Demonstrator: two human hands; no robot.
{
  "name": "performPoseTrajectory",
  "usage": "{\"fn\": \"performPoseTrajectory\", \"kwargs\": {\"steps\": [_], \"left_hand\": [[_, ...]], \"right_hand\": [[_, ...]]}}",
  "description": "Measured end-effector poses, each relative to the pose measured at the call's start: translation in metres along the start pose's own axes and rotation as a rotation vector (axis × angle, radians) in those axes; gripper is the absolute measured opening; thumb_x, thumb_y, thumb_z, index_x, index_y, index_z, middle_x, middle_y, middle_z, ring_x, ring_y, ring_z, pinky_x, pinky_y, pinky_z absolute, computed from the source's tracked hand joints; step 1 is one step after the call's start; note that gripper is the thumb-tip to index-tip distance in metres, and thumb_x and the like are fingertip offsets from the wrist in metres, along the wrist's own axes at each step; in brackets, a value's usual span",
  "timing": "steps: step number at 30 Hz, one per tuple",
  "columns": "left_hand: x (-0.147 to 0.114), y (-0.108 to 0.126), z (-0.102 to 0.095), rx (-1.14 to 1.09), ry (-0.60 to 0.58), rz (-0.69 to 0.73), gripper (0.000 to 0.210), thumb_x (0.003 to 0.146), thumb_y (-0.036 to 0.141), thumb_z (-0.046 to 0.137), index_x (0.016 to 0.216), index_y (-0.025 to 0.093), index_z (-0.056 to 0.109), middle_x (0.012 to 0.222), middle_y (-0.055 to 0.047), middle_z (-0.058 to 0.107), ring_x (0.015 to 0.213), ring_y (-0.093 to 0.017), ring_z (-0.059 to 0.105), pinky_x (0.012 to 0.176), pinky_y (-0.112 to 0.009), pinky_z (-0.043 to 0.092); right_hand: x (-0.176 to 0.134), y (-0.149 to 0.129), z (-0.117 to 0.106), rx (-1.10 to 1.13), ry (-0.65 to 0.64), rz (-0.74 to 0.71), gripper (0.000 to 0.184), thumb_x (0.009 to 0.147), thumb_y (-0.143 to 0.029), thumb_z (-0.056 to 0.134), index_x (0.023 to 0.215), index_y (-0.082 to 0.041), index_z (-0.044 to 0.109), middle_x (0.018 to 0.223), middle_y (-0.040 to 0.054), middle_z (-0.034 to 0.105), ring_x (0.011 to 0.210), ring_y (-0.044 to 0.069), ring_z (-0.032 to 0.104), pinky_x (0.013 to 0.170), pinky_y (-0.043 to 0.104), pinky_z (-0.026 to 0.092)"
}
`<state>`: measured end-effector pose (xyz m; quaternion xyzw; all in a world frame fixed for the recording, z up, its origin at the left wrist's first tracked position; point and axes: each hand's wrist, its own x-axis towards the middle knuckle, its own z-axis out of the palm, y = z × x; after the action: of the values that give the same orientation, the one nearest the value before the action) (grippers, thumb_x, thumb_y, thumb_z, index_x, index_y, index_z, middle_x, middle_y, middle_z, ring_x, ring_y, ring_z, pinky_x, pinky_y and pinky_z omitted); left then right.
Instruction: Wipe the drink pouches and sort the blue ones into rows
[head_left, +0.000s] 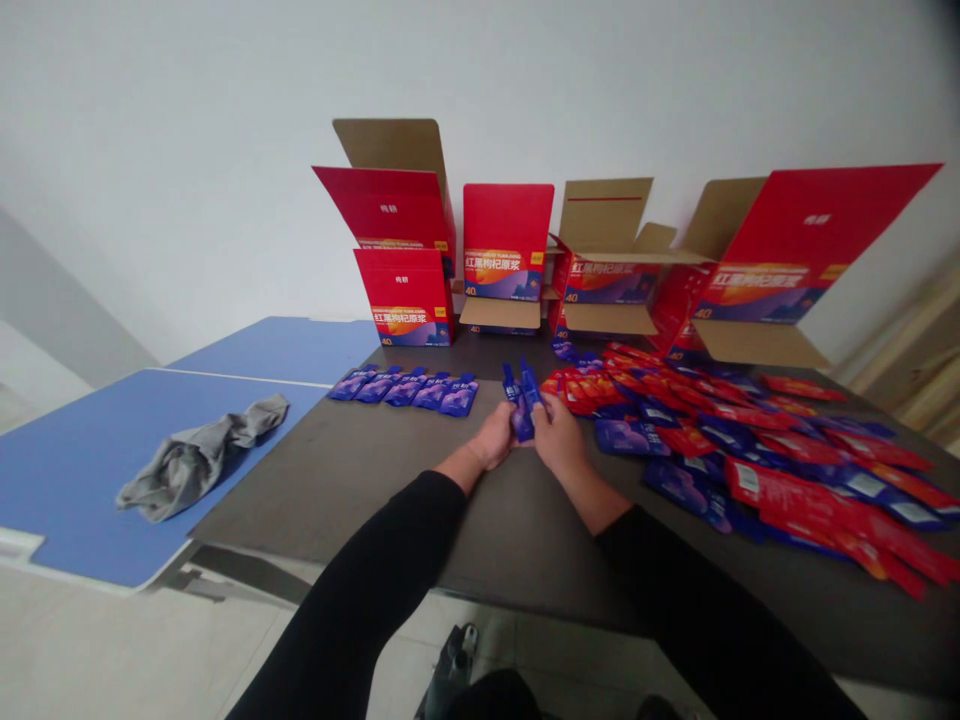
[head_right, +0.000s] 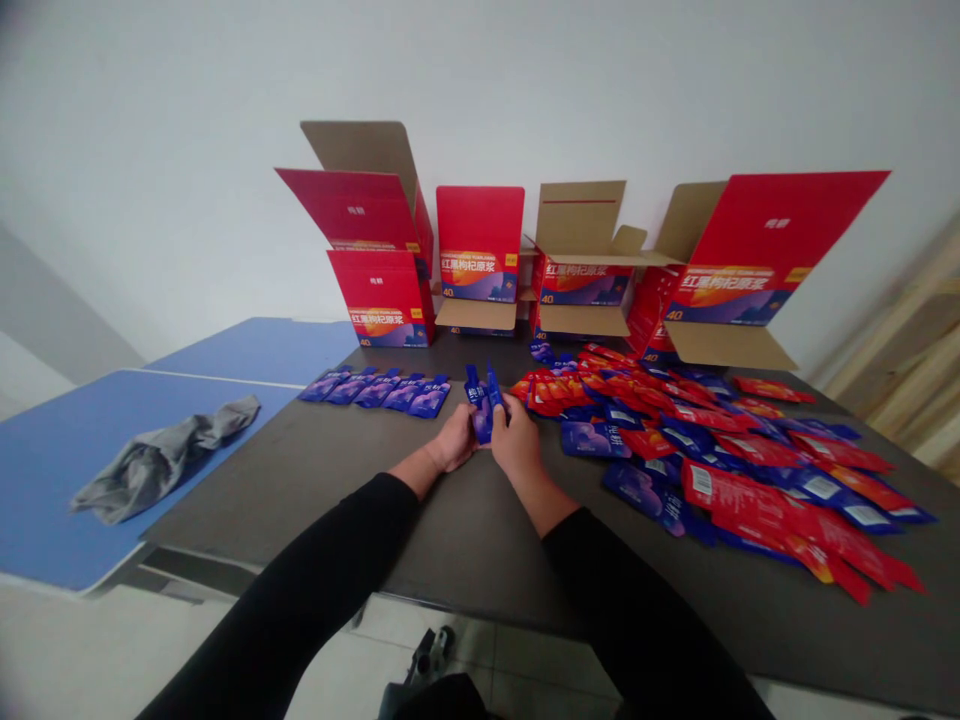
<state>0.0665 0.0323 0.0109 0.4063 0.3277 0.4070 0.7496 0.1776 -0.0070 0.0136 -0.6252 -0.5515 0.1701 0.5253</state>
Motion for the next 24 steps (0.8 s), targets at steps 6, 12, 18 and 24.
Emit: {"fn": "performPoseTrajectory", "kwargs": {"steps": [6, 12, 18, 24], "left_hand": [[0.002, 0.008, -0.009, 0.103, 0.117, 0.116, 0.043, 0.091, 0.045, 0.055, 0.123, 0.016, 0.057, 0.102, -0.010, 0.070, 0.077, -0.018, 0.069, 0.061, -0.030, 0.060], [-0.001, 0.012, -0.019, 0.195, 0.097, 0.179, 0.056, 0.079, 0.032, 0.075, 0.128, 0.020, 0.052, 0.108, -0.009, 0.069, 0.077, -0.016, 0.070, 0.064, -0.031, 0.061], [-0.002, 0.015, -0.024, 0.207, 0.077, 0.149, 0.047, 0.074, 0.034, 0.080, 0.114, 0.018, 0.060, 0.097, -0.005, 0.071, 0.075, -0.018, 0.071, 0.063, -0.031, 0.061], [-0.002, 0.020, -0.030, 0.373, 0.215, 0.229, 0.056, 0.068, 0.038, 0.085, 0.111, 0.016, 0.057, 0.087, -0.005, 0.070, 0.064, -0.015, 0.069, 0.043, -0.018, 0.047]], "right_hand": [[0.004, 0.013, 0.016, 0.291, 0.073, 0.238, 0.028, 0.079, -0.037, 0.059, 0.097, -0.017, 0.064, 0.090, 0.0095, 0.073, 0.080, 0.024, 0.070, 0.072, 0.033, 0.055], [0.009, 0.025, 0.023, 0.378, 0.097, 0.237, 0.031, 0.078, -0.039, 0.057, 0.100, -0.018, 0.059, 0.098, 0.0099, 0.073, 0.085, 0.024, 0.070, 0.077, 0.034, 0.055], [0.013, 0.032, 0.028, 0.273, 0.041, 0.154, 0.033, 0.083, -0.040, 0.055, 0.109, -0.020, 0.055, 0.106, 0.0108, 0.071, 0.091, 0.024, 0.070, 0.079, 0.037, 0.058], [0.011, 0.028, 0.030, 0.455, -0.064, 0.207, 0.035, 0.083, -0.040, 0.058, 0.112, -0.021, 0.051, 0.104, 0.0095, 0.068, 0.074, 0.022, 0.071, 0.056, 0.034, 0.061]]}}
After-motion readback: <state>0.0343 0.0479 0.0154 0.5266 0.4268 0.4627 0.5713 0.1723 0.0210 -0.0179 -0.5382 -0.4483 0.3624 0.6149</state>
